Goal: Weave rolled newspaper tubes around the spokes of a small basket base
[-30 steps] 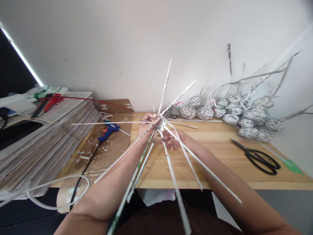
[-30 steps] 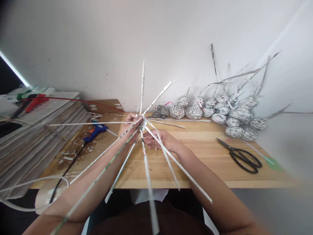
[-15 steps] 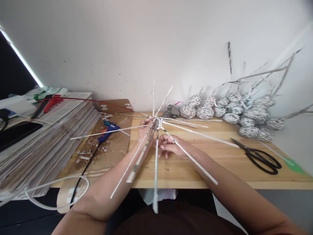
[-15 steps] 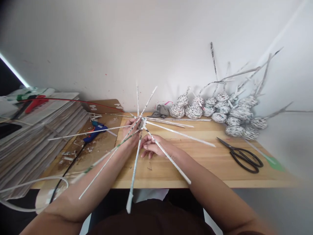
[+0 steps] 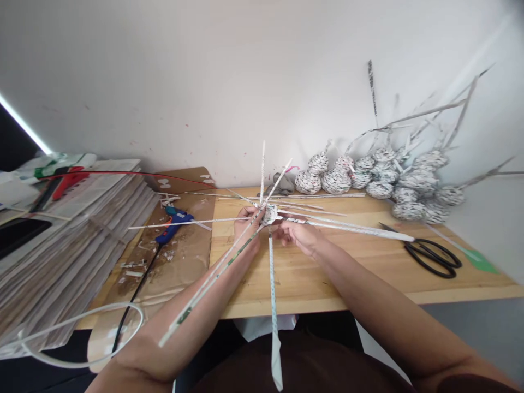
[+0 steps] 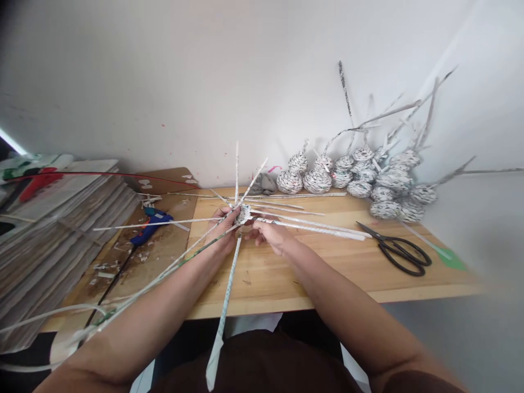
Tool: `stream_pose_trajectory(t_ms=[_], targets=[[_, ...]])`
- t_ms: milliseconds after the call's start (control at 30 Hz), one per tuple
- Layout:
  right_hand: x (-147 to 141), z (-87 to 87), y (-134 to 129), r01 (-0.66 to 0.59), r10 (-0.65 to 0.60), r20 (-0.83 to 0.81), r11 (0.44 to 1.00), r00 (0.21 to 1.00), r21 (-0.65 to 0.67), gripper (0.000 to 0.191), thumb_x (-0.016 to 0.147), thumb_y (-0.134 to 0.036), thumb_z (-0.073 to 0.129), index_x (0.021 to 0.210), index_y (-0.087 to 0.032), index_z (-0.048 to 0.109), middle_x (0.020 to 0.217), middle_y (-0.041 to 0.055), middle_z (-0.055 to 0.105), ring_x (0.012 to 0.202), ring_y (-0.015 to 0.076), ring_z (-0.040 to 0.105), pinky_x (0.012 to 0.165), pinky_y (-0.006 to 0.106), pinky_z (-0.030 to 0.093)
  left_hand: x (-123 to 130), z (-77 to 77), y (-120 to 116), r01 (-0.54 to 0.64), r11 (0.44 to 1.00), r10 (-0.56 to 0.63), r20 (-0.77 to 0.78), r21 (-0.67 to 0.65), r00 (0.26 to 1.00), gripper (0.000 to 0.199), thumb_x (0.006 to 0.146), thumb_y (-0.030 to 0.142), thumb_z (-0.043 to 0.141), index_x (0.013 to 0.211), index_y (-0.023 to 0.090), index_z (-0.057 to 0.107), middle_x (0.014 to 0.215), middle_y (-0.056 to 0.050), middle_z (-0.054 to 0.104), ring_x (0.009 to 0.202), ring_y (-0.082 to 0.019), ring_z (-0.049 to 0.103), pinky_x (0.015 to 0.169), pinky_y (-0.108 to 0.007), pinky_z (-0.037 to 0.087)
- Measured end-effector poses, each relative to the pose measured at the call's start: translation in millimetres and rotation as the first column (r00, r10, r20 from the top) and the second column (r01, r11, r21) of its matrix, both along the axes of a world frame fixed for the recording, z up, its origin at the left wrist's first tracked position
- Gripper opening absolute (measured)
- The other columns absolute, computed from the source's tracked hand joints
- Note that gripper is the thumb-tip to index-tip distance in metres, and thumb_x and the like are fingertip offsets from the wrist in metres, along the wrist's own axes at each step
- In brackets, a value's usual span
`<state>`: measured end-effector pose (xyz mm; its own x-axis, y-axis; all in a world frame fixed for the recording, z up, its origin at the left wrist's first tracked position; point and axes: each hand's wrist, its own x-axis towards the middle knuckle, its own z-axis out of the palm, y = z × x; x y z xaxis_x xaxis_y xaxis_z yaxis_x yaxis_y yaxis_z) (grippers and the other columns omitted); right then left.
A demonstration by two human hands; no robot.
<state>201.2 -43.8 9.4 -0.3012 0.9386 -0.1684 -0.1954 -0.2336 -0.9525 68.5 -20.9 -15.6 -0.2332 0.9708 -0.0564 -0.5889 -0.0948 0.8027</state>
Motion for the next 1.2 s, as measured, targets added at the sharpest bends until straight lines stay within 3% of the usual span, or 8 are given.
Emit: stream_pose_trajectory(t_ms=[200,300,433,600,733,900,1200], targets=[[-6,10.8,-7,0.104,-0.107,0.009,0.977,0.994,0.187,0.046,0.066,-0.026,0.069,0.112,-0.026,0.069,0.1,0.0019,0.072,0.072,0.0164,0.063,0.049,0.022,0.046,1,1.0,-2,-0.005,0.998,0.011,-0.085,0.066,0.996,0.034,0.059,0.027,0.084,0.067,0.018,0.053,0.064,0.002,0.062,0.057,-0.01,0.057,0.057,-0.023,0.043],[-4,11.9,-6,0.138,-0.132,-0.044,0.976,0.99,0.167,0.051,0.063,-0.027,0.071,0.114,-0.025,0.069,0.101,0.003,0.071,0.074,0.0173,0.063,0.05,0.024,0.048,0,3.3,-3,-0.014,0.997,0.023,-0.131,0.07,0.991,0.032,0.058,0.028,0.084,0.066,0.018,0.054,0.062,0.003,0.061,0.055,-0.009,0.054,0.055,-0.022,0.041],[-2,8.3,-2,0.186,-0.179,-0.071,0.976,0.981,0.112,0.034,0.069,-0.039,0.071,0.097,-0.02,0.072,0.09,0.0054,0.072,0.073,0.0187,0.064,0.05,0.024,0.047,-1,3.5,-5,0.028,0.998,-0.018,-0.191,0.048,0.982,0.033,0.057,0.031,0.083,0.068,0.017,0.055,0.061,0.003,0.063,0.055,-0.01,0.056,0.056,-0.022,0.041],[-6,-6.5,6,0.406,-0.406,-0.051,0.885,0.913,0.226,0.031,0.058,-0.033,0.083,0.081,-0.018,0.07,0.074,0.002,0.07,0.065,0.0166,0.063,0.059,0.027,0.05,5,9.4,-13,0.131,0.991,-0.127,-0.203,0.003,0.971,0.035,0.057,0.033,0.084,0.067,0.017,0.054,0.056,0.003,0.062,0.049,-0.009,0.055,0.052,-0.021,0.04],[-8,-15.0,9,0.479,-0.494,-0.012,0.839,0.87,0.259,0.027,0.06,-0.036,0.081,0.075,-0.018,0.067,0.068,0.0012,0.069,0.059,0.0169,0.062,0.057,0.03,0.049,5,13.0,-16,0.182,0.983,-0.18,-0.227,-0.013,0.957,0.037,0.054,0.034,0.086,0.067,0.016,0.056,0.055,0.003,0.062,0.048,-0.01,0.054,0.053,-0.022,0.042],[-8,-11.8,7,0.482,-0.502,-0.03,0.811,0.864,0.331,0.026,0.062,-0.037,0.081,0.072,-0.019,0.065,0.065,-0.0006,0.066,0.057,0.0146,0.059,0.053,0.027,0.047,-1,8.3,-11,0.215,0.976,-0.216,-0.268,-0.032,0.939,0.032,0.055,0.035,0.084,0.07,0.015,0.064,0.062,0.001,0.066,0.055,-0.011,0.057,0.057,-0.024,0.044],[-5,-0.7,6,0.433,-0.421,-0.103,0.875,0.901,0.216,0.038,0.056,-0.037,0.086,0.08,-0.02,0.061,0.063,-0.0034,0.065,0.052,0.0134,0.058,0.047,0.025,0.047,-1,16.5,-10,0.255,0.964,-0.266,-0.235,-0.075,0.935,0.03,0.051,0.033,0.084,0.057,0.015,0.061,0.05,0.002,0.057,0.045,-0.008,0.047,0.048,-0.023,0.035]])
